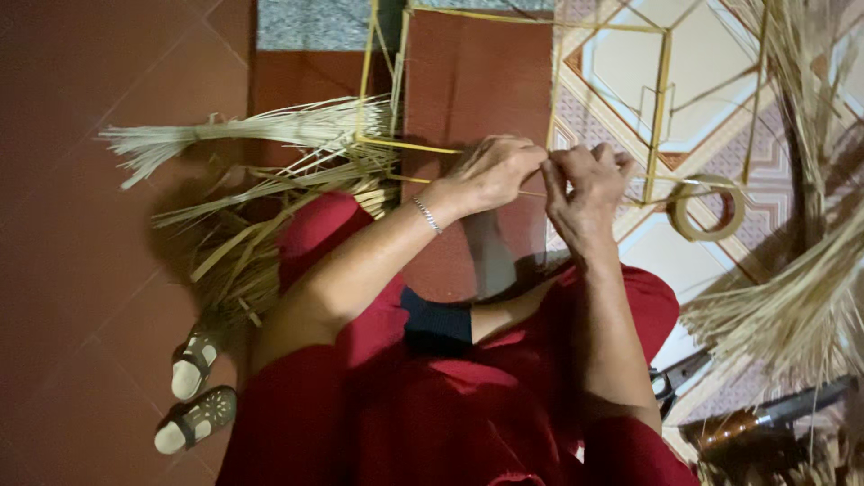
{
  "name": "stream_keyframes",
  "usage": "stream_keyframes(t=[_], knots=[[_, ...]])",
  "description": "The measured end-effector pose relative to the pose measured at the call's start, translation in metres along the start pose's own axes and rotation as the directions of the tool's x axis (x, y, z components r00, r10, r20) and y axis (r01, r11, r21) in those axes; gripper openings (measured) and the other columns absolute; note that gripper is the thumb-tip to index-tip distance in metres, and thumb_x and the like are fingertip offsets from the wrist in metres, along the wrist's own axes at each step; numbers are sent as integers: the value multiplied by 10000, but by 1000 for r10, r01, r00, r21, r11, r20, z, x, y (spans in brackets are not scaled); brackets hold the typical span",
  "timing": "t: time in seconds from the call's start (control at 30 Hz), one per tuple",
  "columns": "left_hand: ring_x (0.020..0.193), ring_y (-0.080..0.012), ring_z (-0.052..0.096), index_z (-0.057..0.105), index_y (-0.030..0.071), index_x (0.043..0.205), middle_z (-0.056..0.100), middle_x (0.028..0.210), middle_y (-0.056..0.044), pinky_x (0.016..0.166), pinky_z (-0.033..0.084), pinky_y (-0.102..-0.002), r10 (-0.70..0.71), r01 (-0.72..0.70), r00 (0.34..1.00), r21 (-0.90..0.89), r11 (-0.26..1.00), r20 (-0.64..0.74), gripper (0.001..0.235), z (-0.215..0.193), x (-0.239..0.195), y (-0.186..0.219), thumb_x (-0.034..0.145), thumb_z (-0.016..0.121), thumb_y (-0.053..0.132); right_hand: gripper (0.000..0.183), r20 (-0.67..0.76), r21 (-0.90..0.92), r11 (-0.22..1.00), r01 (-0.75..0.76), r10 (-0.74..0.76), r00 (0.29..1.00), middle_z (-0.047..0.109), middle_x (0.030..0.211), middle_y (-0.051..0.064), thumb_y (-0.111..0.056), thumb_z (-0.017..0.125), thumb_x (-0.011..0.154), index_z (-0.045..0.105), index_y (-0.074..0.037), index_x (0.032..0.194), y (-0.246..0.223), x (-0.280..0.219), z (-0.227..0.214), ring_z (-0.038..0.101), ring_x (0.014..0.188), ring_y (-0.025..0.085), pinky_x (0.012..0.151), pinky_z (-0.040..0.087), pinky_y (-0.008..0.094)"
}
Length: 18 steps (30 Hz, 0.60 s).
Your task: The person sits on the floor and weaves thin dried palm leaves into a rectangular frame. They interlace the leaves through the frame's openings and secure them with adhesive tape.
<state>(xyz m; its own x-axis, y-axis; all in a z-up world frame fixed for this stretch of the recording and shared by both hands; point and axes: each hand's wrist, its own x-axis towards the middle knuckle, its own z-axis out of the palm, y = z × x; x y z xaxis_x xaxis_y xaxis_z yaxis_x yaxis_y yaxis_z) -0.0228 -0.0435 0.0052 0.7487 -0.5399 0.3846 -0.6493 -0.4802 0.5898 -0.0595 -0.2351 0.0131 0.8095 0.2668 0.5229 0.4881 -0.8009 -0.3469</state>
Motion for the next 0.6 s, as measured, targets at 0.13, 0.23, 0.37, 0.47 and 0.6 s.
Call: stream_keyframes(t=[0.13, 0.23, 0.37, 0.47, 0.6], knots=[[940, -415, 660, 659, 58, 903, 699, 942, -171, 761, 519, -512, -174, 173, 972, 20, 985, 158, 70, 1, 9, 2, 911, 590, 66, 113, 35, 68, 997, -43, 40, 999, 666, 861, 50, -223, 753, 996, 746, -115, 964, 3, -1, -4, 547, 908, 276, 944, 329, 477], [1055, -368, 655, 695, 96, 998, 709, 1016, -164, 916, 527, -496, -180, 167, 973, 92, 982, 147, 221, 0, 11, 12, 868, 526, 36, 142, 9, 51, 999, -14, 13, 1000, 683, 910, 61, -248, 736, 1020, 759, -108, 1019, 1, 1, -4, 543, 927, 282, 932, 327, 467], [1140, -338, 581, 674, -10, 1036, 710, 1008, -159, 1070, 235, -747, -93, 83, 995, 300, 950, 20, 280, -12, -4, 20, 890, 579, 209, 137, -27, -14, 1000, 24, -24, 999, 724, 981, 52, -217, 680, 1048, 768, -112, 1048, 0, 1, -3, 556, 989, 262, 975, 332, 453], [1117, -319, 593, 693, -11, 1083, 713, 1076, -154, 1078, 245, -706, -105, 98, 995, 323, 941, 3, 361, -40, -16, 6, 837, 606, 239, 141, -28, -15, 998, -54, 53, 998, 724, 934, 48, -251, 751, 1062, 781, -132, 990, 0, 4, -2, 548, 914, 258, 943, 329, 461], [873, -302, 737, 760, 77, 1003, 754, 928, -141, 888, 568, -426, -380, 377, 914, 48, 925, 142, 227, -77, -47, -23, 1034, 566, 191, 174, -33, 59, 990, -125, 128, 991, 699, 872, 47, -267, 797, 1031, 781, -128, 927, 1, 7, -4, 535, 891, 252, 975, 333, 445]])
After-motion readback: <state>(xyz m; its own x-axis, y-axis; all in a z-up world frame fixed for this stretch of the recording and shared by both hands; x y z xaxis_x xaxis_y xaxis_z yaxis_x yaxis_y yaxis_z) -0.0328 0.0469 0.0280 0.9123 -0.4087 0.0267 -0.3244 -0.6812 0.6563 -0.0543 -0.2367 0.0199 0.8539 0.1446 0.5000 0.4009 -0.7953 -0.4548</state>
